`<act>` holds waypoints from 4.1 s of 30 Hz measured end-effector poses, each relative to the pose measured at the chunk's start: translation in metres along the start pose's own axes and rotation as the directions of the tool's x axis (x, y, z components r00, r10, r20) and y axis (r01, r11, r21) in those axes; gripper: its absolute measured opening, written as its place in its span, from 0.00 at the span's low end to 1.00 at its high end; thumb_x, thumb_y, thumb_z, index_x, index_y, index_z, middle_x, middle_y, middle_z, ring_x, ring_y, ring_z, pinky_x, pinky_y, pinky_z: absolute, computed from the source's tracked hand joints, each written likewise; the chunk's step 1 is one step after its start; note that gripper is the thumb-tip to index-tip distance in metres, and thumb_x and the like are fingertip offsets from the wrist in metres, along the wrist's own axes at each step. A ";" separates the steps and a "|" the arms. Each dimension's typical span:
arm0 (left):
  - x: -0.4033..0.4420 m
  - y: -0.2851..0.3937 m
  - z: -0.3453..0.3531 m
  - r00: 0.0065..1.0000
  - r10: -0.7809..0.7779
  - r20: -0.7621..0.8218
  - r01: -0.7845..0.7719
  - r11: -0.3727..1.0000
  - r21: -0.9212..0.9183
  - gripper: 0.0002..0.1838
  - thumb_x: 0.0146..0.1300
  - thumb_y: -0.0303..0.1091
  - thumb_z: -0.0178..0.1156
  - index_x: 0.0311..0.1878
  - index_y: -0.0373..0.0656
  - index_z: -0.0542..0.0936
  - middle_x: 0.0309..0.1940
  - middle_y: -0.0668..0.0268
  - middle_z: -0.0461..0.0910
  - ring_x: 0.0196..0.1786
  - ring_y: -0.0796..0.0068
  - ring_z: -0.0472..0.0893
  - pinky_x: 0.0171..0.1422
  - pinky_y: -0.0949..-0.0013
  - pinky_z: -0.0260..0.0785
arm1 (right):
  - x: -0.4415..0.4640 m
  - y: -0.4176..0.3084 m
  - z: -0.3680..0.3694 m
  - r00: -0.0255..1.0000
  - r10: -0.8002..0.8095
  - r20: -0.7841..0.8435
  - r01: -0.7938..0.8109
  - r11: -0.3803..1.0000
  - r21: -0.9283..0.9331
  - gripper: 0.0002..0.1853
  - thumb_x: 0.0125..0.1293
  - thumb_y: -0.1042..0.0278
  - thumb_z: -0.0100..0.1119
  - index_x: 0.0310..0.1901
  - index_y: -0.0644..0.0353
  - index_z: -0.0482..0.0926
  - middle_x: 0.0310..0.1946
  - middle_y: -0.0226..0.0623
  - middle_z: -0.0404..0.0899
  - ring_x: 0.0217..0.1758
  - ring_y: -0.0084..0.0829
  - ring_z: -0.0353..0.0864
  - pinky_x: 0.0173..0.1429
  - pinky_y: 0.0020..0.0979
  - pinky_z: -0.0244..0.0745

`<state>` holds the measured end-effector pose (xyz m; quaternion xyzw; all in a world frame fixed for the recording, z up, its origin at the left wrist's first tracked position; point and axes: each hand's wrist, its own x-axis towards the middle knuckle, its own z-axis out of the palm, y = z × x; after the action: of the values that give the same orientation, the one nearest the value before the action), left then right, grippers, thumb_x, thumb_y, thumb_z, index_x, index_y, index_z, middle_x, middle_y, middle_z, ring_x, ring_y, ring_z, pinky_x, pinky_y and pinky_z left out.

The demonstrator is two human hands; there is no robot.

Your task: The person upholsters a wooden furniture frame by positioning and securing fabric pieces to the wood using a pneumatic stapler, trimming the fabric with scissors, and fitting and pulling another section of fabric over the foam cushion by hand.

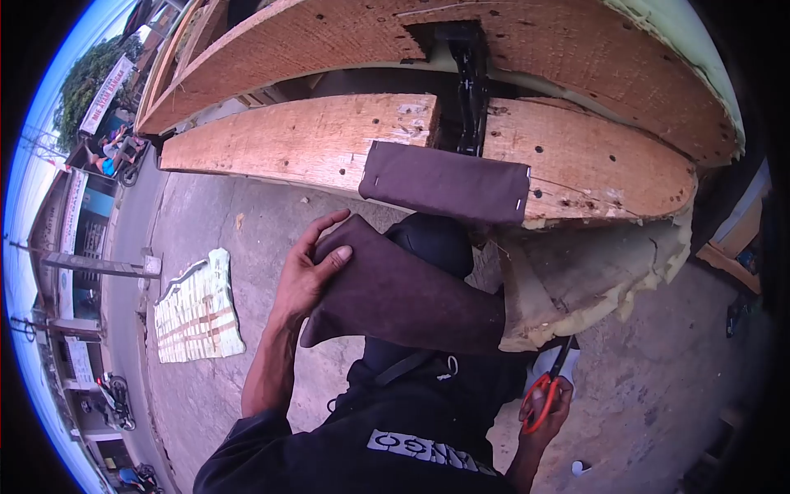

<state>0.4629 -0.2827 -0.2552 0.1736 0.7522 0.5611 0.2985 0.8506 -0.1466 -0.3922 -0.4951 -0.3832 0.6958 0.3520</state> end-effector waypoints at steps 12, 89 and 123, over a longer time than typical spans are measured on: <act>0.016 0.059 -0.075 0.937 0.276 -0.216 -0.284 0.959 -0.009 0.15 0.75 0.31 0.64 0.61 0.40 0.85 0.53 0.66 0.87 0.53 0.78 0.83 0.61 0.73 0.74 | -0.037 0.015 0.112 0.215 0.400 0.891 0.219 0.869 -0.443 0.28 0.66 0.55 0.75 0.57 0.63 0.74 0.51 0.40 0.83 0.54 0.31 0.85 0.61 0.35 0.79; -0.006 -0.087 0.065 0.676 0.507 0.534 -0.695 0.199 0.691 0.32 0.75 0.42 0.56 0.81 0.53 0.66 0.84 0.61 0.56 0.86 0.47 0.48 0.87 0.37 0.35 | 0.035 -0.035 0.130 0.686 -0.668 0.290 0.661 0.405 -0.632 0.24 0.59 0.69 0.80 0.51 0.66 0.75 0.47 0.47 0.82 0.49 0.49 0.83 0.55 0.43 0.77; -0.013 -0.089 0.067 0.579 0.501 0.643 -0.761 0.050 0.646 0.43 0.54 0.27 0.66 0.78 0.47 0.70 0.80 0.60 0.64 0.85 0.50 0.56 0.86 0.31 0.37 | -0.036 0.045 0.114 0.727 0.220 0.651 -0.004 0.949 -0.316 0.18 0.82 0.50 0.52 0.51 0.60 0.72 0.34 0.29 0.70 0.35 0.21 0.73 0.47 0.31 0.80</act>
<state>0.5223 -0.2681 -0.3488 0.6834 0.7204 0.1135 -0.0338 0.7454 -0.2194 -0.3918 -0.2759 -0.5526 0.7835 0.0674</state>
